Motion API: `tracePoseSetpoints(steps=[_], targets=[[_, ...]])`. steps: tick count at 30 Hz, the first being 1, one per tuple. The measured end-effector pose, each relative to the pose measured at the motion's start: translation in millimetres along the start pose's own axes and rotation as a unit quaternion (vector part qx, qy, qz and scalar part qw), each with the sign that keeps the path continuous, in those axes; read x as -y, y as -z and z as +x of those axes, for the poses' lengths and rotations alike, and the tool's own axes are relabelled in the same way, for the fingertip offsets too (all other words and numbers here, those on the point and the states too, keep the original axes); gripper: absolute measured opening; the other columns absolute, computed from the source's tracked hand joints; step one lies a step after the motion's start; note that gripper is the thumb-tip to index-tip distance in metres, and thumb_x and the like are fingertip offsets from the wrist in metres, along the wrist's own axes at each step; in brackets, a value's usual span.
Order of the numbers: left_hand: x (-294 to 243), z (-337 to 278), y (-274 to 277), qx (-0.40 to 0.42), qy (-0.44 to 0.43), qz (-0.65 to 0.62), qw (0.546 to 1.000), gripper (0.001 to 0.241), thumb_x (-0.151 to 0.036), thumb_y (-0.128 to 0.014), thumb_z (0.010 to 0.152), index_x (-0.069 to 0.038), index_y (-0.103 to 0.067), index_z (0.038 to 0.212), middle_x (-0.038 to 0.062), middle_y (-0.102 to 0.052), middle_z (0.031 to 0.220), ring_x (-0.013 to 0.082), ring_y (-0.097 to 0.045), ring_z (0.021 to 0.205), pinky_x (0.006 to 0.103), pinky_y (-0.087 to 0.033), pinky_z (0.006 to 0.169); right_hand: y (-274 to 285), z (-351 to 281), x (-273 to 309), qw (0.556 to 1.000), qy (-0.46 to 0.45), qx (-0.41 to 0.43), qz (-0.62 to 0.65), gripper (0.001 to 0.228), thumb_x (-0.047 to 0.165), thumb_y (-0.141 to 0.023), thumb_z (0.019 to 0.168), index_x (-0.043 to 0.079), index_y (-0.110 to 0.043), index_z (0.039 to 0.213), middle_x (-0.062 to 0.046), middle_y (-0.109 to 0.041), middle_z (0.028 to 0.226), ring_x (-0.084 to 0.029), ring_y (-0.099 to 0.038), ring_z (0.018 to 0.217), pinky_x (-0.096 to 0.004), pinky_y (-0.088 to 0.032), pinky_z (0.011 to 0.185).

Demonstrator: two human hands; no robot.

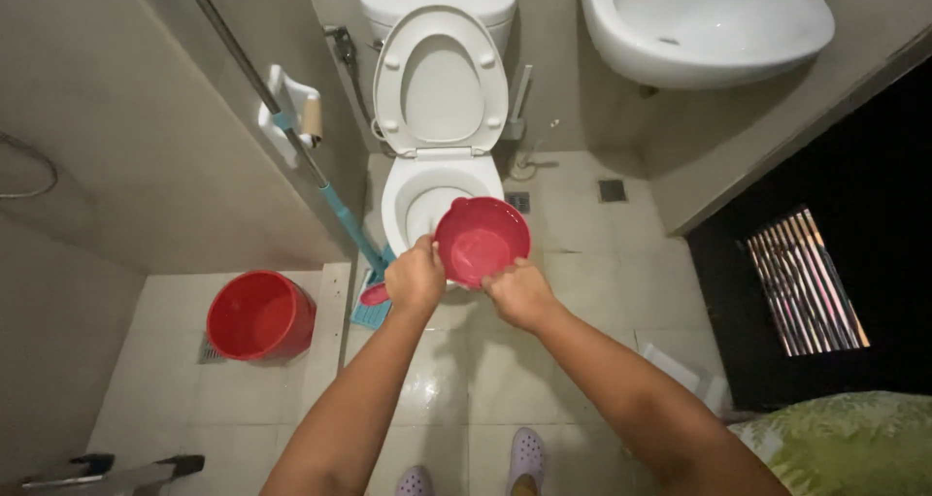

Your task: The person repeatedly fills a red plastic scoop with water from a sink faucet and pours it into a toilet bowl. The person uses both hands to hold the scoop under the running water and then tilts it to empty the water into the toilet.

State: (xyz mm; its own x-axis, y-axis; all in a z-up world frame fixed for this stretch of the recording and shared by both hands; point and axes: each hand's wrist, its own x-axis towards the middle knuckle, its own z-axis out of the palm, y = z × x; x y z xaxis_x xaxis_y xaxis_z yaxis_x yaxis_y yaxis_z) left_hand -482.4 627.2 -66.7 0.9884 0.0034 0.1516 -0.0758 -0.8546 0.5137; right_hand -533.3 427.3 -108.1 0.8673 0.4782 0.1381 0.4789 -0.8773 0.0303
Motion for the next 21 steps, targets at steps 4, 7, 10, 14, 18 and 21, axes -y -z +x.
tracePoseSetpoints(steps=[4, 7, 10, 14, 18, 21], targets=[[33, 10, -10, -0.007, -0.035, -0.001, 0.999, 0.025, -0.029, -0.06, 0.098, -0.016, -0.074, 0.112, 0.02, -0.075, 0.084, 0.0409, -0.073, 0.079, 0.0532, -0.057, 0.075, -4, 17, 15, 1.0, 0.007, 0.006, -0.001, 0.013, 0.015, -0.064, 0.082, 0.016, -0.076, 0.089, -0.01, -0.074, 0.073, -0.029, -0.073, 0.071, -0.049, -0.054, 0.083], [49, 16, -12, -0.003, -0.038, 0.01, 0.999, 0.023, -0.028, -0.061, 0.097, -0.014, -0.075, 0.108, 0.019, -0.075, 0.088, 0.0404, -0.073, 0.082, 0.0534, -0.057, 0.075, 4, 29, 24, 0.997, -0.001, 0.075, 0.012, 0.02, 0.015, -0.065, 0.077, 0.017, -0.076, 0.095, -0.011, -0.076, 0.081, -0.029, -0.074, 0.076, -0.047, -0.055, 0.08], [53, 23, -3, 0.02, -0.015, -0.003, 1.0, 0.023, -0.027, -0.061, 0.095, -0.015, -0.076, 0.109, 0.02, -0.075, 0.09, 0.0415, -0.072, 0.084, 0.0531, -0.056, 0.078, 13, 43, 29, 0.991, -0.009, 0.131, 0.013, 0.018, 0.018, -0.067, 0.081, 0.018, -0.076, 0.095, -0.011, -0.076, 0.082, -0.03, -0.074, 0.079, -0.046, -0.055, 0.08], [62, 32, -1, 0.078, 0.026, 0.01, 0.997, 0.022, -0.028, -0.061, 0.096, -0.013, -0.076, 0.105, 0.019, -0.075, 0.095, 0.0407, -0.072, 0.091, 0.052, -0.056, 0.083, 22, 58, 34, 0.985, -0.007, 0.17, 0.034, 0.017, 0.022, -0.07, 0.081, 0.017, -0.076, 0.096, -0.012, -0.076, 0.084, -0.032, -0.073, 0.081, -0.048, -0.055, 0.078], [80, 43, -17, 0.117, 0.041, 0.039, 0.991, 0.024, -0.031, -0.062, 0.096, -0.013, -0.077, 0.102, 0.018, -0.075, 0.1, 0.0396, -0.072, 0.095, 0.0513, -0.056, 0.085, 21, 68, 38, 0.978, -0.011, 0.203, 0.047, 0.022, 0.033, -0.072, 0.088, 0.015, -0.075, 0.101, -0.015, -0.075, 0.09, -0.035, -0.073, 0.086, -0.05, -0.056, 0.078], [86, 42, -17, 0.133, 0.051, 0.037, 0.989, 0.024, -0.031, -0.062, 0.095, -0.013, -0.078, 0.103, 0.018, -0.076, 0.101, 0.0395, -0.072, 0.097, 0.0503, -0.057, 0.087, 22, 74, 43, 0.969, -0.027, 0.237, 0.068, 0.028, 0.036, -0.072, 0.087, 0.016, -0.075, 0.106, -0.015, -0.075, 0.092, -0.035, -0.073, 0.088, -0.051, -0.056, 0.079]])
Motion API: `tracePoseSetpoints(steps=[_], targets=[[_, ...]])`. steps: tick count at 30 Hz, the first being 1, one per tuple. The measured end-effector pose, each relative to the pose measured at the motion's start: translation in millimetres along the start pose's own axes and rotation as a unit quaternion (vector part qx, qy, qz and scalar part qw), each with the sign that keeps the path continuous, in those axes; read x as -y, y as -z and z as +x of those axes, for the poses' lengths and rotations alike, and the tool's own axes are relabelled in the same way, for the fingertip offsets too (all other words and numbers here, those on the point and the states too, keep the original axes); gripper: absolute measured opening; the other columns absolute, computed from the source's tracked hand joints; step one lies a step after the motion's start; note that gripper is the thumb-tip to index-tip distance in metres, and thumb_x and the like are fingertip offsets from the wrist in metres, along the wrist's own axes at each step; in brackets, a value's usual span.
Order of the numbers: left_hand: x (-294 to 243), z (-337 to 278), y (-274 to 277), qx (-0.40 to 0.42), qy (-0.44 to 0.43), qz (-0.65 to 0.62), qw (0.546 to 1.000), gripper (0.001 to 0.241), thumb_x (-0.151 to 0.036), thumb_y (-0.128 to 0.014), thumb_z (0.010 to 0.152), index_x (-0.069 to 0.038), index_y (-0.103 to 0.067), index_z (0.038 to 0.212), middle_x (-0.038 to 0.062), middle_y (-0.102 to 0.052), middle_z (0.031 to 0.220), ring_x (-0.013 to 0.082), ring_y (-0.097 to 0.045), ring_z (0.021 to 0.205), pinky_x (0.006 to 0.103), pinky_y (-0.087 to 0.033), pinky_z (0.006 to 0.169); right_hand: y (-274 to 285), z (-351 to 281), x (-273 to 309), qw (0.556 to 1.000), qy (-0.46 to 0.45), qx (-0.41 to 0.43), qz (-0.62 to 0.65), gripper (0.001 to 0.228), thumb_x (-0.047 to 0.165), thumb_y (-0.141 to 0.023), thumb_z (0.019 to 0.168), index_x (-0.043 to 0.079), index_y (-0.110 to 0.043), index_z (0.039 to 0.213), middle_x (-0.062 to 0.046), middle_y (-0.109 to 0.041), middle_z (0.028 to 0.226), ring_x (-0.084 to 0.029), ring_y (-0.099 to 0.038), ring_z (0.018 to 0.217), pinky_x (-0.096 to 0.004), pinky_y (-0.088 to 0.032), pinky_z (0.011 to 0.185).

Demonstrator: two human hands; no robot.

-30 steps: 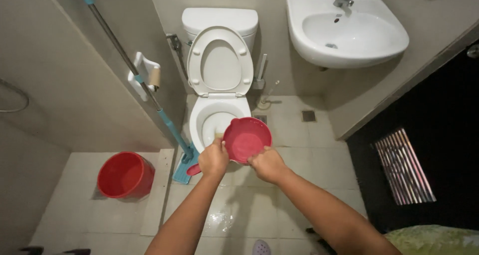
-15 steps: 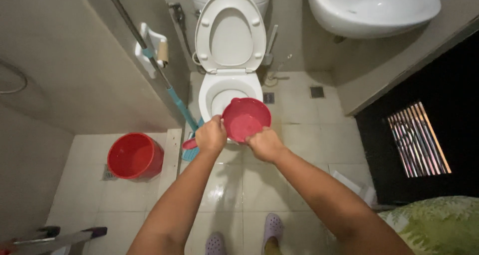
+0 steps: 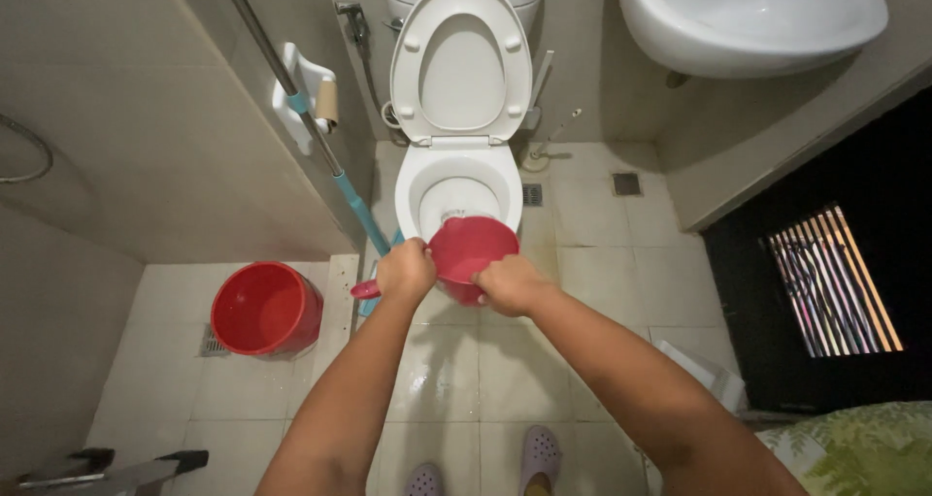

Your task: The person repeatedly fills a red plastic scoop with water from a sink faucet and pours it into a toilet bowl. The person uses both hands to hold the scoop under the running water and then tilts it to empty the water into the toilet.

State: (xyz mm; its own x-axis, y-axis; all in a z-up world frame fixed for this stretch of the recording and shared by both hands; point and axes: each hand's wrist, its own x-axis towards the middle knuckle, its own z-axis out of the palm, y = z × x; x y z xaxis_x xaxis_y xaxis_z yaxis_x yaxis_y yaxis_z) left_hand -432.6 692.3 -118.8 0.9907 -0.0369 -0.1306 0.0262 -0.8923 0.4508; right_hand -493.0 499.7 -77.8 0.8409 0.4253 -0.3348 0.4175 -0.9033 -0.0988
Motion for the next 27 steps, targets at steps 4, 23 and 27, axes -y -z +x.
tracePoseSetpoints(steps=[4, 23, 27], targets=[[5, -3, -2, 0.011, 0.021, -0.016, 1.0, 0.025, -0.031, -0.062, 0.094, -0.015, -0.079, 0.104, 0.018, -0.076, 0.101, 0.0387, -0.073, 0.097, 0.05, -0.057, 0.087, 0, 4, 1, 1.0, 0.005, 0.006, 0.012, 0.029, 0.033, -0.073, 0.086, 0.015, -0.074, 0.109, -0.014, -0.076, 0.093, -0.035, -0.073, 0.089, -0.05, -0.056, 0.079], [25, 15, 13, 0.033, 0.116, -0.037, 0.992, 0.029, -0.027, -0.062, 0.09, -0.015, -0.079, 0.11, 0.017, -0.074, 0.116, 0.0396, -0.069, 0.109, 0.0486, -0.054, 0.096, 26, 50, 0, 0.995, 0.063, 0.068, 0.029, 0.028, 0.018, -0.07, 0.081, 0.009, -0.074, 0.108, -0.014, -0.076, 0.099, -0.032, -0.071, 0.1, -0.046, -0.046, 0.101], [29, 28, 11, -0.003, 0.107, -0.025, 0.994, 0.028, -0.026, -0.061, 0.093, -0.009, -0.079, 0.108, 0.02, -0.075, 0.113, 0.0406, -0.071, 0.107, 0.0492, -0.055, 0.094, 33, 56, -2, 0.997, 0.061, 0.038, 0.032, 0.035, 0.02, -0.073, 0.08, 0.011, -0.071, 0.114, -0.015, -0.075, 0.099, -0.031, -0.069, 0.1, -0.047, -0.041, 0.104]])
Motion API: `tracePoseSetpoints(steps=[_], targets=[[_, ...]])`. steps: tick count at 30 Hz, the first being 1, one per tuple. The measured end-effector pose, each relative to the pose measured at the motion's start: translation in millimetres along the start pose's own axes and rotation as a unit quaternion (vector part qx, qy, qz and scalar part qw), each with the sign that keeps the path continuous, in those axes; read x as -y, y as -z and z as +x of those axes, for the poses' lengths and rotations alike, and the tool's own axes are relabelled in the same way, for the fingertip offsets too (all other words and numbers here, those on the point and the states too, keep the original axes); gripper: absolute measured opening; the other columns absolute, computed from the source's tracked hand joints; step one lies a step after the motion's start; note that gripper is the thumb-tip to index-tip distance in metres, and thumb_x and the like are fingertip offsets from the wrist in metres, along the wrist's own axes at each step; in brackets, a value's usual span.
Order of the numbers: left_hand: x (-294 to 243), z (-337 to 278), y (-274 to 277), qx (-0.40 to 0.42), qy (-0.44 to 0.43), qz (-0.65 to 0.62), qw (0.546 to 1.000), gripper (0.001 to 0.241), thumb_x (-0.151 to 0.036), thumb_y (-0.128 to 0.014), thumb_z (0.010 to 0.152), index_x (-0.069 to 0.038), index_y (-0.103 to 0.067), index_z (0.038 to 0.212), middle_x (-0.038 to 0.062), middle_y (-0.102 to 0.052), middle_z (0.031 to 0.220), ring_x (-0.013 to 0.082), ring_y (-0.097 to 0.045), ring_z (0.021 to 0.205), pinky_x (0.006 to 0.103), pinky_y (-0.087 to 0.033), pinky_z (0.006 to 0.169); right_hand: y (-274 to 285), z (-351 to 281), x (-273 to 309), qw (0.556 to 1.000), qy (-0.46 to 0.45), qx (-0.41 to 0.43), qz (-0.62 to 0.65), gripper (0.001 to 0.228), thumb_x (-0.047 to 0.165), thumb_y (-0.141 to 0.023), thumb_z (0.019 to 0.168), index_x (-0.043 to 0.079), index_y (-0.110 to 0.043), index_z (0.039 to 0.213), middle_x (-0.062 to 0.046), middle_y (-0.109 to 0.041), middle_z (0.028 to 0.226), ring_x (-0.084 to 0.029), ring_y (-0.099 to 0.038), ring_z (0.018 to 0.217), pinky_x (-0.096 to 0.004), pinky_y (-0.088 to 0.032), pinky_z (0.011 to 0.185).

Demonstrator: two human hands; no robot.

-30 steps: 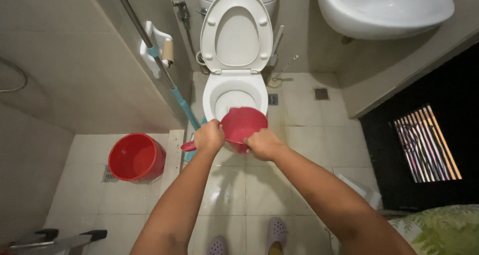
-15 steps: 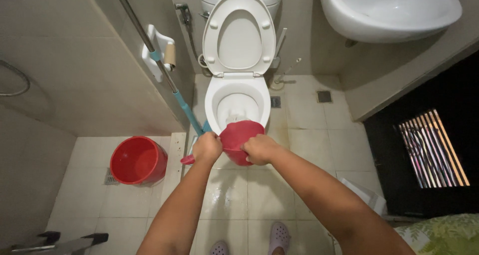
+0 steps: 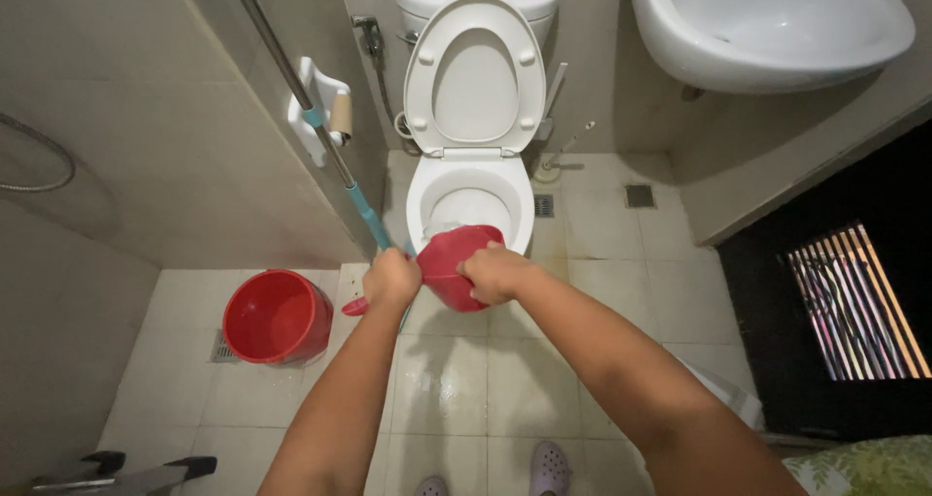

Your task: The person repeatedly fills a red plastic scoop with water from a sink faucet and pours it into a toilet bowl. The person uses both hands to hold the scoop under the running water and then tilts it to empty the water into the toilet.

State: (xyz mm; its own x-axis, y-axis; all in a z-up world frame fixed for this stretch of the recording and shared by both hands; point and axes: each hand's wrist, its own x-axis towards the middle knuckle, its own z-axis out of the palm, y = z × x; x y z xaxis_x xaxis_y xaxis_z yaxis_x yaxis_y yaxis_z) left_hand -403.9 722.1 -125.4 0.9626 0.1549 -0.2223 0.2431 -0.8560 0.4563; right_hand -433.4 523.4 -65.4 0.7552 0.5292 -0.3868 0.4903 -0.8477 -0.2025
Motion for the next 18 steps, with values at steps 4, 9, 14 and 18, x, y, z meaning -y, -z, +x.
tracePoseSetpoints(steps=[4, 9, 14, 18], targets=[[-14, -9, 16, -0.016, -0.016, -0.018, 1.0, 0.027, -0.024, -0.061, 0.091, -0.012, -0.08, 0.105, 0.019, -0.075, 0.11, 0.0402, -0.071, 0.105, 0.0496, -0.055, 0.094, 3, -6, -1, 1.0, -0.003, -0.016, -0.009, 0.032, 0.021, -0.072, 0.082, 0.01, -0.071, 0.113, -0.014, -0.075, 0.099, -0.031, -0.069, 0.1, -0.047, -0.042, 0.103], [-27, -21, 21, -0.034, -0.022, -0.032, 0.999, 0.026, -0.026, -0.061, 0.092, -0.013, -0.079, 0.104, 0.02, -0.075, 0.104, 0.0414, -0.071, 0.1, 0.0507, -0.056, 0.09, -9, -12, -9, 0.998, -0.007, -0.064, 0.003, 0.031, 0.019, -0.071, 0.08, 0.011, -0.073, 0.11, -0.013, -0.074, 0.099, -0.032, -0.068, 0.102, -0.047, -0.043, 0.1], [-27, -22, -1, -0.02, -0.045, -0.029, 0.998, 0.027, -0.027, -0.058, 0.094, -0.013, -0.079, 0.104, 0.02, -0.075, 0.105, 0.0408, -0.072, 0.101, 0.0508, -0.056, 0.091, -7, -31, -8, 0.998, -0.031, -0.04, -0.026, 0.031, 0.022, -0.071, 0.082, 0.012, -0.073, 0.111, -0.015, -0.075, 0.1, -0.034, -0.068, 0.1, -0.047, -0.045, 0.101], [-33, -27, -9, 0.017, -0.047, -0.006, 0.999, 0.027, -0.025, -0.058, 0.093, -0.014, -0.079, 0.106, 0.019, -0.075, 0.106, 0.0407, -0.072, 0.102, 0.0503, -0.056, 0.092, -10, -42, -8, 0.997, -0.07, -0.032, -0.003, 0.035, 0.023, -0.072, 0.079, 0.014, -0.074, 0.114, -0.015, -0.075, 0.106, -0.037, -0.067, 0.103, -0.047, -0.05, 0.097]])
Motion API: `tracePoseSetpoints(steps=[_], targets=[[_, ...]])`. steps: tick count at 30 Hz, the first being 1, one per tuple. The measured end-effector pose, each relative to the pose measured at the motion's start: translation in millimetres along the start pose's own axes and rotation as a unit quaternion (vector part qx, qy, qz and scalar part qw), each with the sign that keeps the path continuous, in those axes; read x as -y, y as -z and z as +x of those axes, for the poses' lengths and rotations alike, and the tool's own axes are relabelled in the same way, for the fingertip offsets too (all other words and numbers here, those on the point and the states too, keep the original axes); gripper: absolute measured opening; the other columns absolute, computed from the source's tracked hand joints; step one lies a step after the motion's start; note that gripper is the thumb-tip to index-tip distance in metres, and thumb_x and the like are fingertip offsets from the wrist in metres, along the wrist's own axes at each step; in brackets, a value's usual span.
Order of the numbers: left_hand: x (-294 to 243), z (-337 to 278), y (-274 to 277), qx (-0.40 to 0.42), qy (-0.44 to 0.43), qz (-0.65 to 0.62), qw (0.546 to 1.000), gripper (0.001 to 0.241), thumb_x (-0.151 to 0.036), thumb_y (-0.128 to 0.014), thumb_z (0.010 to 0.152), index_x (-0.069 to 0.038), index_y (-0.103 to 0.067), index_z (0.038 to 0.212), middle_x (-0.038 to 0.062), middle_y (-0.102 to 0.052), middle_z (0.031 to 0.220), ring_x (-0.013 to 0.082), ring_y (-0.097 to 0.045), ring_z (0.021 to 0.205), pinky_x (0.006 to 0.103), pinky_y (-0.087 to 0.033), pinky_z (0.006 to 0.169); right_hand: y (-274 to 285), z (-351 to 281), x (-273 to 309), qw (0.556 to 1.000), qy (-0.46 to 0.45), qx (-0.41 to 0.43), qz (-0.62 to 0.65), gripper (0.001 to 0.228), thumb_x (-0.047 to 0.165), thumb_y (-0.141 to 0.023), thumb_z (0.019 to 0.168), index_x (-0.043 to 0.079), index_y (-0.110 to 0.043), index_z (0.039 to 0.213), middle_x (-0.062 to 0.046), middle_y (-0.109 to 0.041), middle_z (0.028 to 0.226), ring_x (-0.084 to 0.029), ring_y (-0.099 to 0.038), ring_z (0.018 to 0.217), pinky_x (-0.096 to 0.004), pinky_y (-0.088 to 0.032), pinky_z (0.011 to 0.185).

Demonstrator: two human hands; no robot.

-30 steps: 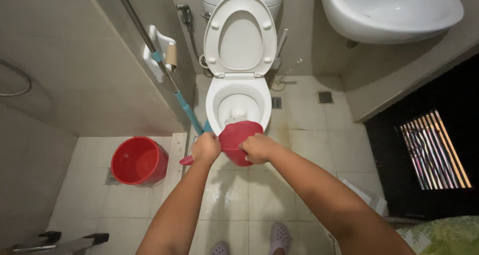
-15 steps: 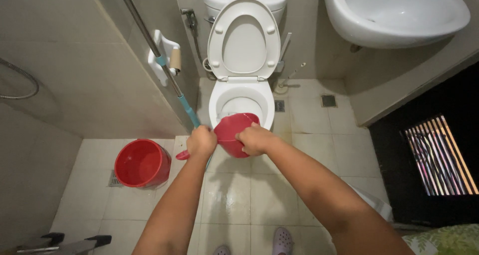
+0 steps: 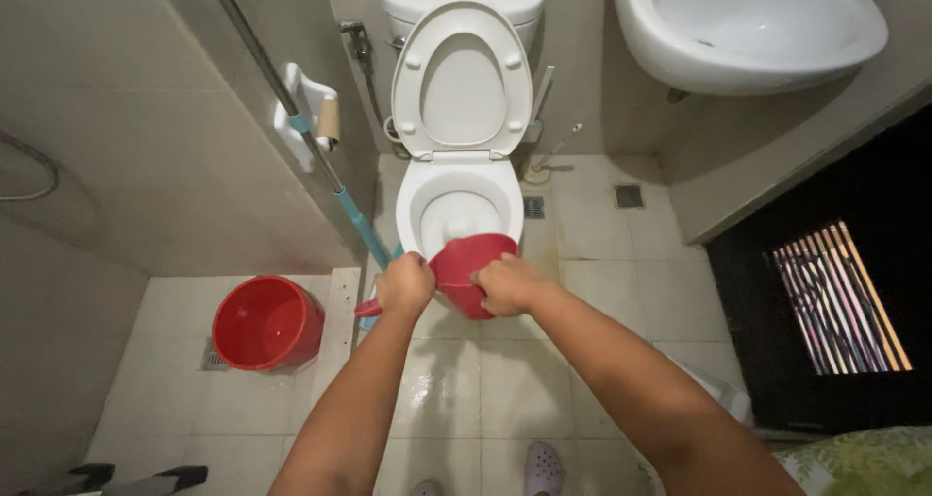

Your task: The person repeatedly fills a red plastic scoop with water from a sink faucet and pours it into a toilet bowl. The person uses both hands to hold the scoop under the running water and then tilts it to empty the water into the toilet.

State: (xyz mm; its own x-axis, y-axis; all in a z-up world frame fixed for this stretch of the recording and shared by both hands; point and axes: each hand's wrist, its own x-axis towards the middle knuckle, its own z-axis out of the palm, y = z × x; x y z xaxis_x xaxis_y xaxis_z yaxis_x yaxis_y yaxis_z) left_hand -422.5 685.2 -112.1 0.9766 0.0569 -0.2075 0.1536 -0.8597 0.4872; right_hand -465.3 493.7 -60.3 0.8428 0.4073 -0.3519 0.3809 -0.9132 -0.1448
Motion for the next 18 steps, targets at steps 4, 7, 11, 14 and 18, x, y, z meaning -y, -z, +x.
tracePoseSetpoints(steps=[4, 7, 11, 14, 18], targets=[[-7, -2, -14, 0.005, -0.008, -0.009, 1.0, 0.027, -0.027, -0.058, 0.093, -0.014, -0.079, 0.106, 0.02, -0.074, 0.107, 0.0415, -0.07, 0.102, 0.051, -0.055, 0.092, 1, -10, -9, 0.999, -0.016, 0.029, 0.017, 0.035, 0.02, -0.07, 0.079, 0.015, -0.075, 0.113, -0.014, -0.075, 0.109, -0.036, -0.068, 0.106, -0.048, -0.051, 0.099], [-14, -1, -23, 0.016, -0.016, -0.021, 1.0, 0.028, -0.026, -0.057, 0.093, -0.014, -0.078, 0.105, 0.018, -0.075, 0.107, 0.0401, -0.071, 0.101, 0.0502, -0.056, 0.091, 0, -15, -17, 0.997, -0.039, 0.039, 0.058, 0.036, 0.017, -0.068, 0.08, 0.013, -0.075, 0.114, -0.014, -0.075, 0.11, -0.036, -0.069, 0.108, -0.047, -0.052, 0.101], [-30, 2, -34, -0.001, -0.035, -0.012, 0.999, 0.027, -0.027, -0.058, 0.092, -0.014, -0.079, 0.104, 0.019, -0.075, 0.106, 0.0397, -0.071, 0.101, 0.0499, -0.056, 0.091, -1, -24, -32, 0.996, -0.053, 0.036, 0.055, 0.042, 0.018, -0.07, 0.079, 0.015, -0.071, 0.121, -0.014, -0.073, 0.114, -0.037, -0.066, 0.111, -0.047, -0.048, 0.105], [-44, 3, -39, 0.013, -0.05, -0.014, 0.999, 0.027, -0.029, -0.059, 0.091, -0.014, -0.079, 0.104, 0.019, -0.075, 0.105, 0.039, -0.071, 0.1, 0.0495, -0.056, 0.09, -7, -28, -50, 0.997, -0.045, 0.022, 0.057, 0.043, 0.018, -0.071, 0.078, 0.014, -0.071, 0.121, -0.015, -0.074, 0.112, -0.036, -0.067, 0.111, -0.047, -0.045, 0.107], [-65, 1, -44, 0.048, -0.066, -0.03, 0.996, 0.028, -0.03, -0.06, 0.09, -0.014, -0.079, 0.103, 0.018, -0.075, 0.105, 0.0385, -0.071, 0.1, 0.0491, -0.056, 0.09, 4, -44, -66, 0.997, -0.054, 0.033, 0.053, 0.04, 0.02, -0.071, 0.079, 0.012, -0.072, 0.118, -0.015, -0.074, 0.109, -0.035, -0.068, 0.109, -0.046, -0.05, 0.101]])
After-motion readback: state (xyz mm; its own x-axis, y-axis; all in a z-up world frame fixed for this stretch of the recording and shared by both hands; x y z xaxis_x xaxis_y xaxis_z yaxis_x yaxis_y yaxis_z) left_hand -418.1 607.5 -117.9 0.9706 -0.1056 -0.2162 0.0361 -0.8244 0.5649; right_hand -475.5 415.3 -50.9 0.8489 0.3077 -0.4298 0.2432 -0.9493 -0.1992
